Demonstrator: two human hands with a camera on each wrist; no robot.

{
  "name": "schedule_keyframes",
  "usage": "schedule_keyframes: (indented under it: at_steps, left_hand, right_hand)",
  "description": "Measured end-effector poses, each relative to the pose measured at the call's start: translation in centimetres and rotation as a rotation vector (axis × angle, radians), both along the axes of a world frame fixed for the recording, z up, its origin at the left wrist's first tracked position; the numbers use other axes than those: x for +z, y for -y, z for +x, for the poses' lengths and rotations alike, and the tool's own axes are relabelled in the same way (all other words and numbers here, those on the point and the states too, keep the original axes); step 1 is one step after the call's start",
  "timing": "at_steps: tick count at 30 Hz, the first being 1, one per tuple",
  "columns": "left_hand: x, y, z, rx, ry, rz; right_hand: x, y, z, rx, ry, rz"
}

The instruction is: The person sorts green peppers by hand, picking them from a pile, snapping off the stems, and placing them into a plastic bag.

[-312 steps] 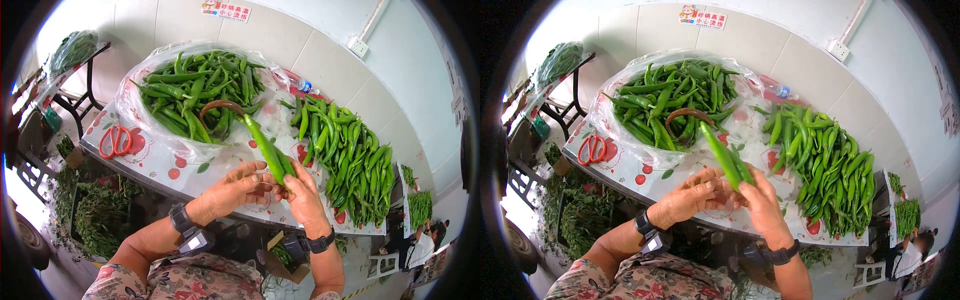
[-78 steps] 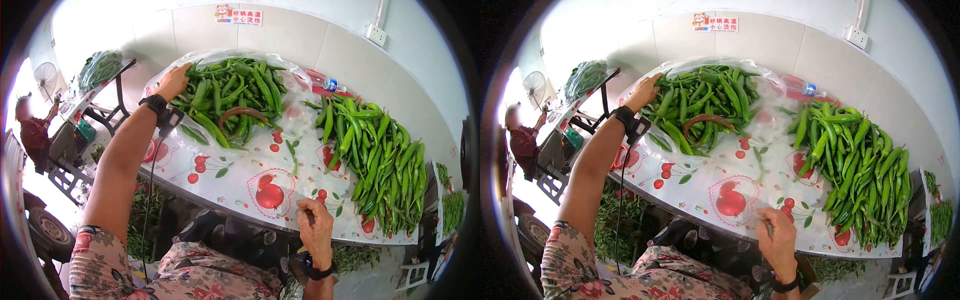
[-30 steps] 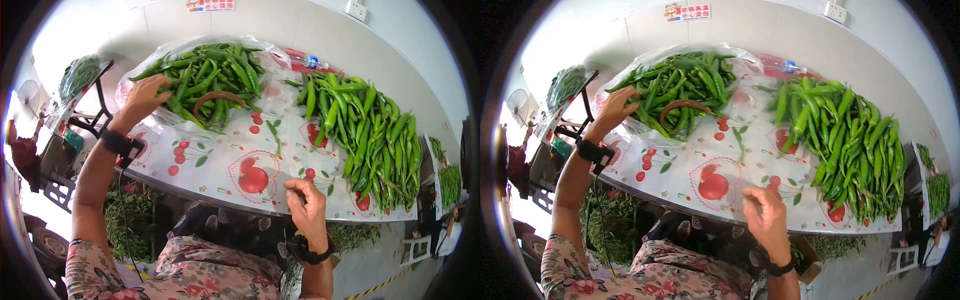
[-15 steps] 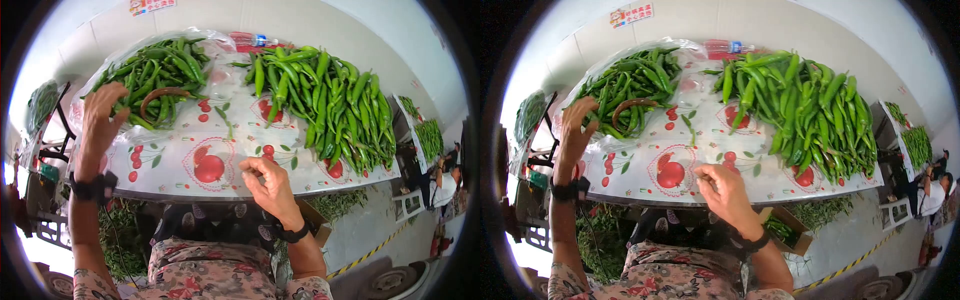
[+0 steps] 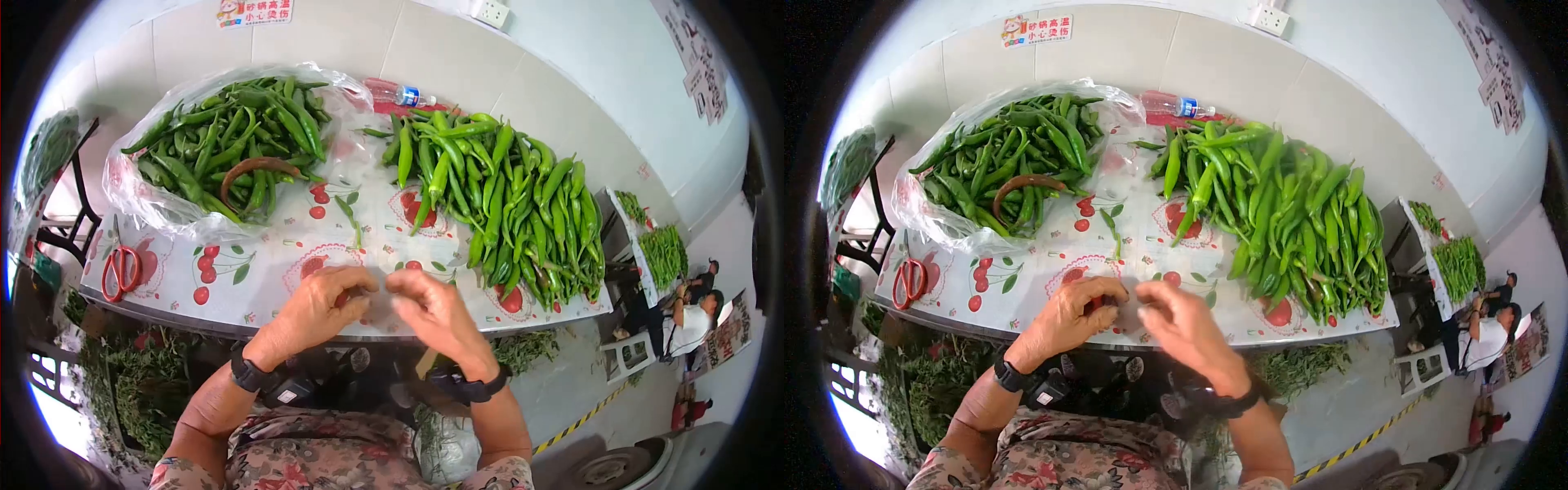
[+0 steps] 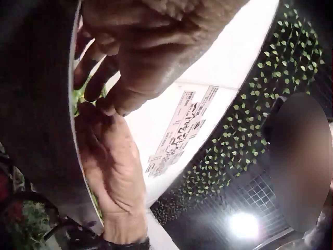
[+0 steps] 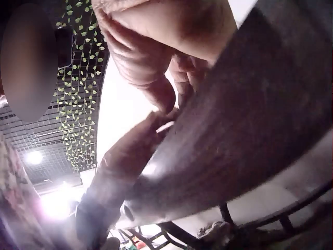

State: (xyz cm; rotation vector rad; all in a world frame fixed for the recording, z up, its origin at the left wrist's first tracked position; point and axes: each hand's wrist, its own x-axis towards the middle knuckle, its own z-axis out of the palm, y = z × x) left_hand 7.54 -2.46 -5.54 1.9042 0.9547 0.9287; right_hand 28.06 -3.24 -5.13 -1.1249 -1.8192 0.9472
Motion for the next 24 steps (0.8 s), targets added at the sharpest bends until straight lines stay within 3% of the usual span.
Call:
schedule_keyframes:
  at_steps: [1,5,11,18,22,24]
  left_hand:
    - [-0.2,-0.1,-0.1,-0.002,-0.025,0.048]
    - [-2.0,-0.5,-0.3,-0.006,-0.093,0.364]
    - [-2.9,-0.6,-0.2,0.013,-0.076,0.371]
    - [-3.4,-1.2,0.0,0.029,-0.003,0.339]
    - [-3.4,-1.3,0.1,0.039,0.012,0.361]
    - [-3.3,-1.2,0.1,0.051,0.004,0.360]
  right_hand:
    - [1.1,-0.2,0.9,0.005,0.033,-0.045]
    - [6.3,-3.8,3.3,-0.246,0.224,0.186]
    - [8.8,-13.3,5.3,-0.462,0.670,0.636]
    - [7.8,-19.6,3.3,-0.682,1.003,0.536]
    - [7.2,-21.6,3.4,-0.678,1.109,0.268]
    - [6.4,-21.7,3.8,-0.673,1.083,0.349]
